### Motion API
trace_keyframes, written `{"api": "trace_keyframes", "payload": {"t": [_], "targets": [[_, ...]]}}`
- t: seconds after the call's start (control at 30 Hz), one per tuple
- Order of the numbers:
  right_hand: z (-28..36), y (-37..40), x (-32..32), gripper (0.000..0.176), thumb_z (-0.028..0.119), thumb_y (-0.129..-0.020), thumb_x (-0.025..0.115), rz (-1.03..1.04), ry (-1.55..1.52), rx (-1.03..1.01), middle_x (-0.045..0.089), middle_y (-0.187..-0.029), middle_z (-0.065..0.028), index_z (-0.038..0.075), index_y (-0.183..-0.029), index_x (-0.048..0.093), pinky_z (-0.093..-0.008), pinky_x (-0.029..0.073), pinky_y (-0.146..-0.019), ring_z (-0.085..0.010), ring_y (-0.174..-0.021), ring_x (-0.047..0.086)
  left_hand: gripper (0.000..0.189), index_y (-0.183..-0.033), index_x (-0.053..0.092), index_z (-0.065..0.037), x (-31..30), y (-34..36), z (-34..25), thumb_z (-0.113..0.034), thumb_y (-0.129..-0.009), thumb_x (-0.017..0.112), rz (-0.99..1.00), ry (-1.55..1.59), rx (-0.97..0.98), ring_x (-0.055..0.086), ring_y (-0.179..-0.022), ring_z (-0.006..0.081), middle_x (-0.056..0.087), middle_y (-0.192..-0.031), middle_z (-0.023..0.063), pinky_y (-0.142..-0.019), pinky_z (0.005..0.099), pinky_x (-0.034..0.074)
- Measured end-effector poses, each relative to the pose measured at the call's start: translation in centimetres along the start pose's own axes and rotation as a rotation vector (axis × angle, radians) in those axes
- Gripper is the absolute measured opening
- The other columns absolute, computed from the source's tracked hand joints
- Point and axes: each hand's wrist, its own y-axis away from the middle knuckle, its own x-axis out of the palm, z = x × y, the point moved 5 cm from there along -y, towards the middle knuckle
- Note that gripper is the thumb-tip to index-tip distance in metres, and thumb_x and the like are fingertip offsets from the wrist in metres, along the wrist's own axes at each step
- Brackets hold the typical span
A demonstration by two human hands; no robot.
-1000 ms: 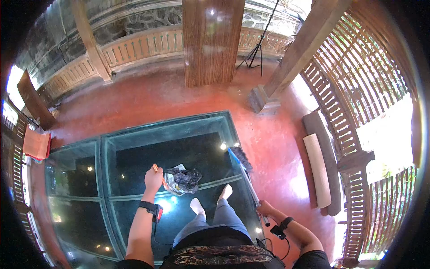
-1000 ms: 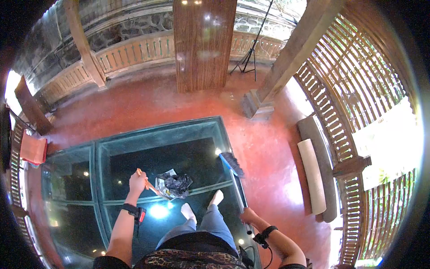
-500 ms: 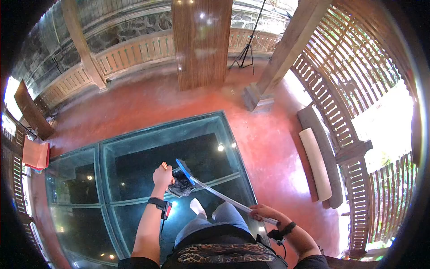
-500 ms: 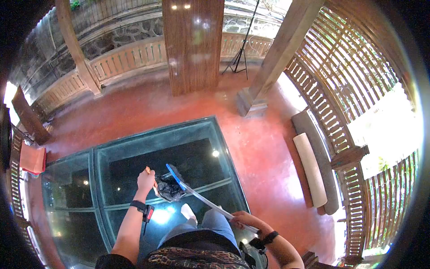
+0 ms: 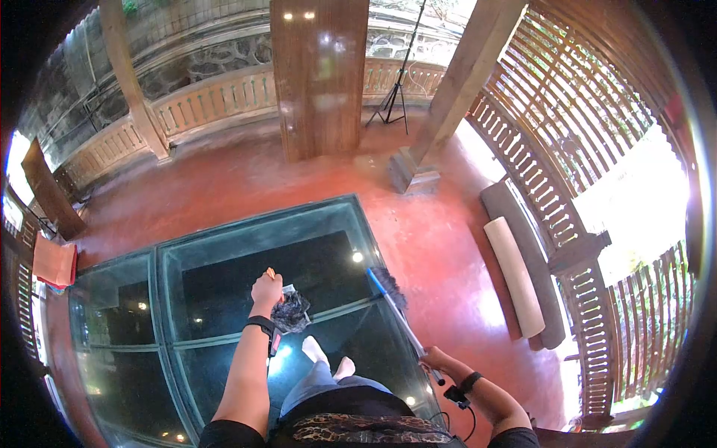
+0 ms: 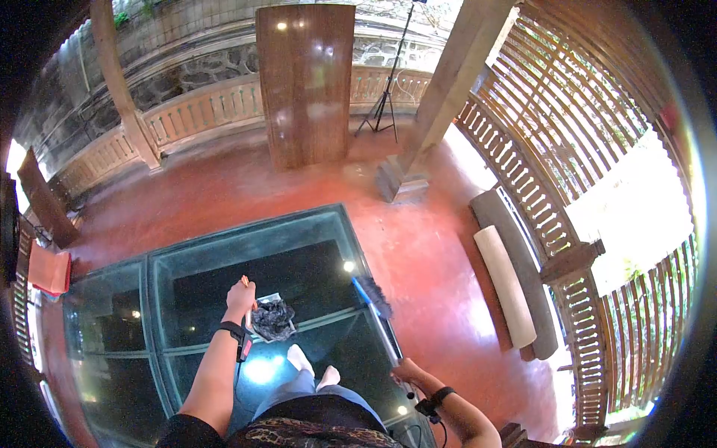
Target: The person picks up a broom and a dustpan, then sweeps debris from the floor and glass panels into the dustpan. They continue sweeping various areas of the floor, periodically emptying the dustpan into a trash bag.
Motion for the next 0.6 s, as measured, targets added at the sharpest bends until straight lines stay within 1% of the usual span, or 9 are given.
{"api": "trace_keyframes", "payload": {"t": [0.07,0.13,0.17,0.27,0.3,0.4,0.43,0.53,0.6], "targets": [[-1.0,-0.9,2.3,0.012,0.007,-0.069,0.053,0.075,-0.049,0.043,0.048,-0.054,-0.0047,-0.003,-0.076,0.049,-0.0277,0.039,-0.037,-0.0138,-0.042,0.047,0.041,-0.089,0.055,0.0,-0.4,0.7,-0.1,-0.034,-0.073,0.038,0.004,-0.01,-0.041,0.055,-0.086,0.0342,0.057,-0.088,0.021,-0.077,0.0412,0.042],[0.3,0.8,4.6,0.009,0.006,-0.07,0.052,0.124,-0.029,0.066,0.047,-0.056,-0.0034,-0.001,-0.074,0.048,-0.0273,0.039,-0.037,-0.0137,-0.043,0.047,0.042,-0.093,0.054,-0.001,-0.4,0.8,0.6,-0.035,-0.074,0.038,0.009,0.007,-0.086,0.054,-0.087,0.0332,0.057,-0.089,0.0201,-0.077,0.0408,0.042],[2.8,3.2,5.3,0.008,0.008,-0.071,0.051,0.178,-0.194,0.054,0.045,-0.057,-0.0015,0.001,-0.074,0.047,-0.0254,0.037,-0.036,-0.011,-0.044,0.045,0.043,-0.096,0.053,-0.002,-0.4,1.0,0.7,-0.036,-0.075,0.037,0.036,0.007,-0.108,0.054,-0.089,0.0319,0.057,-0.091,0.0187,-0.078,0.0405,0.042],[5.9,5.7,7.0,0.007,0.009,-0.072,0.05,0.317,-0.203,0.069,0.044,-0.056,0.0002,0.003,-0.075,0.047,-0.023,0.035,-0.036,-0.0083,-0.043,0.043,0.042,-0.098,0.052,-0.003,-1.0,2.0,0.5,-0.035,-0.075,0.037,0.039,-0.023,-0.129,0.054,-0.091,0.0316,0.057,-0.093,0.018,-0.079,0.0402,0.041],[6.1,5.2,7.8,0.007,0.01,-0.074,0.049,0.372,-0.196,0.025,0.044,-0.056,0.0018,0.004,-0.077,0.047,-0.0201,0.034,-0.036,-0.0061,-0.042,0.041,0.042,-0.098,0.052,-0.003,-1.0,2.1,0.6,-0.034,-0.074,0.037,0.038,-0.017,-0.129,0.054,-0.091,0.0316,0.057,-0.093,0.0179,-0.079,0.0401,0.041],[6.6,4.6,7.7,0.006,0.01,-0.074,0.05,0.464,-0.443,0.093,0.042,-0.055,0.0029,0.005,-0.076,0.047,-0.0184,0.034,-0.037,-0.0058,-0.042,0.04,0.042,-0.099,0.052,-0.004,-0.5,2.3,0.5,-0.034,-0.074,0.037,0.055,0.001,-0.133,0.053,-0.092,0.0316,0.057,-0.095,0.0173,-0.079,0.0399,0.041],[6.4,5.1,7.0,0.01,0.011,-0.074,0.052,0.486,-0.485,0.099,0.041,-0.055,0.0035,0.004,-0.08,0.048,-0.0174,0.034,-0.037,-0.0051,-0.042,0.041,0.042,-0.099,0.052,-0.004,-0.3,2.4,0.4,-0.034,-0.074,0.037,0.068,0.008,-0.133,0.053,-0.092,0.0316,0.057,-0.095,0.0172,-0.08,0.0398,0.041],[5.8,6.9,5.0,0.016,0.01,-0.074,0.052,0.461,-0.451,-0.031,0.043,-0.056,0.0032,0.002,-0.087,0.05,-0.0178,0.034,-0.037,-0.005,-0.042,0.041,0.041,-0.098,0.053,-0.005,0.4,2.1,1.1,-0.033,-0.074,0.037,0.085,0.045,-0.128,0.053,-0.091,0.032,0.057,-0.095,0.0174,-0.079,0.0398,0.041],[5.7,9.0,3.2,0.021,0.009,-0.074,0.052,0.365,-0.42,-0.012,0.044,-0.056,0.0027,0.001,-0.093,0.05,-0.0185,0.034,-0.037,-0.0054,-0.041,0.042,0.04,-0.097,0.053,-0.005,-0.8,2.9,0.9,-0.033,-0.074,0.037,0.047,0.016,-0.12,0.053,-0.09,0.0322,0.057,-0.094,0.0176,-0.079,0.0401,0.041]]}}
